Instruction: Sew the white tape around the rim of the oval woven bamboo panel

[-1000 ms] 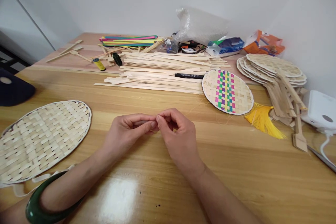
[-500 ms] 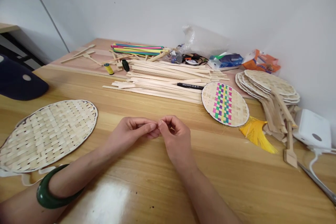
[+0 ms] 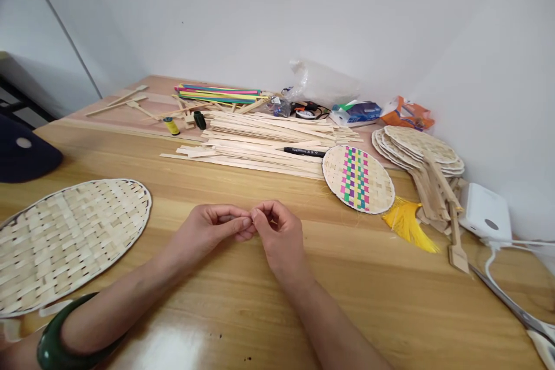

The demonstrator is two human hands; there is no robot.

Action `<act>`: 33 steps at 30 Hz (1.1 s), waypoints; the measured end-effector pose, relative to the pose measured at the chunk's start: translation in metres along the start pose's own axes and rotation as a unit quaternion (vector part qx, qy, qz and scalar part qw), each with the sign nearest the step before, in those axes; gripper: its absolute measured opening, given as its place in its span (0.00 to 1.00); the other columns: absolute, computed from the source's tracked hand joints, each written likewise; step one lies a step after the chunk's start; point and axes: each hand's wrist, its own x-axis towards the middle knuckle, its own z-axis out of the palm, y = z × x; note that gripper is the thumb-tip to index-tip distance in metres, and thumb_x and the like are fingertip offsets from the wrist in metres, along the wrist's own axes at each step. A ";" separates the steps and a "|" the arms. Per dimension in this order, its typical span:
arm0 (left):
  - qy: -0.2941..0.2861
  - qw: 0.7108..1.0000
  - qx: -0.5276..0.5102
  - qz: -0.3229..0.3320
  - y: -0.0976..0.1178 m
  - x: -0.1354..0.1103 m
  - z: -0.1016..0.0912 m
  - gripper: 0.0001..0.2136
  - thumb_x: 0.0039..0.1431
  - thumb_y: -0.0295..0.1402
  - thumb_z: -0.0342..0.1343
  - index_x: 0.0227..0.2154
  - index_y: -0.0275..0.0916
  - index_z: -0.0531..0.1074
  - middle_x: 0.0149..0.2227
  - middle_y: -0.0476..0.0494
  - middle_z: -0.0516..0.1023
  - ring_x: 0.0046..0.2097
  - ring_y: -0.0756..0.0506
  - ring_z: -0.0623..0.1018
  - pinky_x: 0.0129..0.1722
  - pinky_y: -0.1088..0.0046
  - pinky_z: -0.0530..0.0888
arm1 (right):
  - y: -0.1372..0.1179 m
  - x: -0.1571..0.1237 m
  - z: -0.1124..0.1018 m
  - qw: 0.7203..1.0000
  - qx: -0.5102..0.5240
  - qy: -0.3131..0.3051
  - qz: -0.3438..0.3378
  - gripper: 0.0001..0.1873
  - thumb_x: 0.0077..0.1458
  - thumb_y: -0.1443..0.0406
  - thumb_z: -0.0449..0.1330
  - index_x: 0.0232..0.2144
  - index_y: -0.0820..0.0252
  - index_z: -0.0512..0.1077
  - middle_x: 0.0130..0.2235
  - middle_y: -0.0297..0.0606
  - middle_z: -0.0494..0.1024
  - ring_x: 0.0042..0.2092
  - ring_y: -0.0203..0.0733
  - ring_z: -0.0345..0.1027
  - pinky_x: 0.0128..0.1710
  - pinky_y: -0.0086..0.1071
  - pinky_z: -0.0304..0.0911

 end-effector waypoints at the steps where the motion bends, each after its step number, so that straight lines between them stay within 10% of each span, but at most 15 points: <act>1: 0.002 1.000 -0.001 0.000 0.000 0.000 0.001 0.08 0.47 0.36 0.68 0.28 0.37 0.82 0.27 0.47 0.84 0.30 0.51 0.80 0.33 0.80 0.75 | 0.000 0.000 0.000 1.000 -0.003 0.000 -0.002 0.09 0.52 0.60 0.63 0.26 0.60 0.71 0.26 0.31 0.73 0.29 0.34 0.66 0.31 0.28 0.64; 33: 0.053 0.916 0.240 0.316 0.006 -0.005 -0.001 0.06 0.55 0.24 0.61 0.30 0.38 0.83 0.35 0.40 0.84 0.39 0.45 0.82 0.41 0.72 0.77 | -0.007 -0.003 -0.001 0.995 0.073 -0.021 0.064 0.14 0.49 0.56 0.67 0.25 0.60 0.72 0.22 0.29 0.71 0.24 0.33 0.66 0.31 0.32 0.71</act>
